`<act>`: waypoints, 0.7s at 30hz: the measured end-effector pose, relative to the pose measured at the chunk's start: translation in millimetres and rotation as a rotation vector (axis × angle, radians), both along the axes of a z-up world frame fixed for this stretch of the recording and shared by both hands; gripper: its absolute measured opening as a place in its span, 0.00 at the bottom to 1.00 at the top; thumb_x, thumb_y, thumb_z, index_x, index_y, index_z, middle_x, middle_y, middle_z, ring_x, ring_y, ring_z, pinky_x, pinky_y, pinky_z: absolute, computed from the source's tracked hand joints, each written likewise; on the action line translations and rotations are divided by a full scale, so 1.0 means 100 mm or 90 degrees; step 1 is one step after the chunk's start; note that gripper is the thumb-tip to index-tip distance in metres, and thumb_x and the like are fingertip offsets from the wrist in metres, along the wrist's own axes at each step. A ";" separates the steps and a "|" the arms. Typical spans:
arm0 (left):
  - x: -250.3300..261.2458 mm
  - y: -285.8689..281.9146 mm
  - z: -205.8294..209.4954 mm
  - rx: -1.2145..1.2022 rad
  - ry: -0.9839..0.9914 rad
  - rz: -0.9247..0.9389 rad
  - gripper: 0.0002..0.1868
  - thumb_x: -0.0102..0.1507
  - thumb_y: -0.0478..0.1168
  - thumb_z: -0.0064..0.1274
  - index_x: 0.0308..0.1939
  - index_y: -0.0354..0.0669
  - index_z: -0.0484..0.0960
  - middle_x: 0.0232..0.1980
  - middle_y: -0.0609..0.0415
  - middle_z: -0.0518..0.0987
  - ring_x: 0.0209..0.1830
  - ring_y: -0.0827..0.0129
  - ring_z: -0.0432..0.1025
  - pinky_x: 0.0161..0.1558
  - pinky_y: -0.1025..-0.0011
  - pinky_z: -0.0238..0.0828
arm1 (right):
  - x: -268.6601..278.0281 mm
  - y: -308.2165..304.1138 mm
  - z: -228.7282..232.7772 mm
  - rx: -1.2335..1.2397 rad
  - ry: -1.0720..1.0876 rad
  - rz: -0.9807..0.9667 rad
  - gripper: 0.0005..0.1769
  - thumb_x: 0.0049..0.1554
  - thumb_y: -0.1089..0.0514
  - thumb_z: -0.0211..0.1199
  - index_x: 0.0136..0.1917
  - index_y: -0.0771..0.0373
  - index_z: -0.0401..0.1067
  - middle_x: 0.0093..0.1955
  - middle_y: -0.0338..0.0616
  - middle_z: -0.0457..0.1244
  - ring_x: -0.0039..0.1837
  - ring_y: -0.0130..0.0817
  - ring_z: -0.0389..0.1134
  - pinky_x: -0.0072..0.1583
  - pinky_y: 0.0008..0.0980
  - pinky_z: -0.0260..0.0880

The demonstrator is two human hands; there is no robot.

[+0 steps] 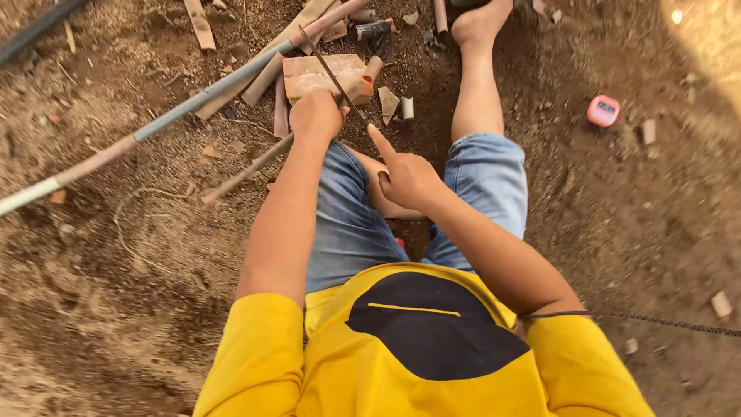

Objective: The person files the end of a PVC pipe segment with a metal file while sitting on the ground.

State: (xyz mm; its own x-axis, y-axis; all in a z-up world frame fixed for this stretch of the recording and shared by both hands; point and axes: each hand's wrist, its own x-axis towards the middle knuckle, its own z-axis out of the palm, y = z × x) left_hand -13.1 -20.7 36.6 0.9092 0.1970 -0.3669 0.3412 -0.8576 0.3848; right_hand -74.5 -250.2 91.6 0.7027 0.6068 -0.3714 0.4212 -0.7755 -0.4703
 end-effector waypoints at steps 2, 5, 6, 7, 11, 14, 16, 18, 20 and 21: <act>0.04 -0.01 -0.22 0.005 -0.028 0.033 0.13 0.65 0.43 0.56 0.45 0.39 0.90 0.42 0.40 0.87 0.50 0.43 0.83 0.52 0.48 0.81 | -0.11 -0.13 0.08 -0.022 -0.008 0.025 0.50 0.63 0.58 0.55 0.91 0.57 0.35 0.39 0.63 0.70 0.43 0.63 0.74 0.46 0.55 0.72; 0.11 0.13 -0.39 -0.004 -0.073 0.073 0.12 0.64 0.41 0.58 0.43 0.36 0.90 0.38 0.40 0.86 0.45 0.42 0.84 0.48 0.49 0.83 | -0.36 -0.32 0.24 -0.050 0.009 0.024 0.50 0.62 0.56 0.56 0.91 0.55 0.36 0.41 0.66 0.70 0.46 0.68 0.74 0.48 0.62 0.72; 0.12 0.18 -0.43 -0.024 -0.085 0.084 0.12 0.65 0.40 0.59 0.42 0.33 0.89 0.36 0.38 0.86 0.43 0.41 0.84 0.45 0.47 0.83 | -0.47 -0.41 0.29 -0.061 0.041 0.004 0.50 0.62 0.54 0.55 0.91 0.52 0.37 0.41 0.66 0.70 0.46 0.69 0.74 0.49 0.63 0.72; 0.13 0.15 -0.46 -0.027 -0.085 0.092 0.12 0.65 0.40 0.59 0.42 0.33 0.89 0.36 0.38 0.86 0.43 0.41 0.84 0.45 0.47 0.83 | -0.53 -0.46 0.29 -0.065 0.040 0.012 0.50 0.62 0.54 0.55 0.91 0.52 0.37 0.41 0.66 0.70 0.46 0.69 0.74 0.49 0.63 0.72; 0.07 0.09 -0.23 -0.064 -0.072 0.111 0.12 0.65 0.42 0.59 0.44 0.36 0.89 0.40 0.38 0.86 0.49 0.40 0.83 0.53 0.46 0.80 | -0.57 -0.55 0.27 -0.066 0.047 -0.016 0.50 0.61 0.56 0.54 0.91 0.50 0.37 0.39 0.64 0.69 0.44 0.65 0.74 0.47 0.59 0.73; 0.14 0.13 -0.45 -0.051 -0.065 0.120 0.12 0.67 0.41 0.58 0.44 0.35 0.88 0.41 0.39 0.87 0.50 0.41 0.83 0.54 0.46 0.80 | -0.56 -0.47 0.28 -0.077 0.032 0.011 0.50 0.62 0.56 0.55 0.91 0.51 0.36 0.39 0.65 0.70 0.44 0.67 0.74 0.46 0.61 0.72; 0.22 0.26 -0.42 -0.034 -0.054 0.135 0.13 0.67 0.43 0.58 0.44 0.35 0.87 0.42 0.41 0.87 0.51 0.43 0.83 0.54 0.45 0.80 | -0.49 -0.26 0.42 -0.067 0.021 0.025 0.50 0.62 0.57 0.55 0.91 0.51 0.36 0.40 0.66 0.70 0.45 0.68 0.74 0.46 0.62 0.72; 0.01 0.17 -0.16 -0.016 -0.053 0.091 0.08 0.67 0.37 0.57 0.40 0.36 0.87 0.36 0.42 0.86 0.45 0.44 0.84 0.51 0.50 0.83 | -0.58 -0.11 0.72 -0.057 0.089 -0.014 0.51 0.60 0.57 0.55 0.90 0.47 0.37 0.61 0.73 0.69 0.52 0.76 0.73 0.54 0.70 0.71; -0.01 0.16 -0.03 -0.027 -0.032 0.094 0.10 0.67 0.38 0.54 0.41 0.35 0.87 0.38 0.41 0.86 0.47 0.44 0.84 0.51 0.49 0.82 | -0.61 -0.27 0.47 -0.056 0.085 -0.035 0.50 0.61 0.56 0.55 0.90 0.47 0.38 0.52 0.69 0.70 0.51 0.73 0.73 0.53 0.67 0.72; 0.02 0.16 0.05 -0.037 -0.019 0.094 0.11 0.68 0.39 0.52 0.42 0.35 0.88 0.41 0.40 0.87 0.49 0.43 0.84 0.51 0.49 0.82 | -0.61 -0.34 0.33 -0.051 0.074 -0.060 0.49 0.61 0.55 0.56 0.91 0.46 0.39 0.43 0.65 0.72 0.49 0.70 0.74 0.51 0.64 0.73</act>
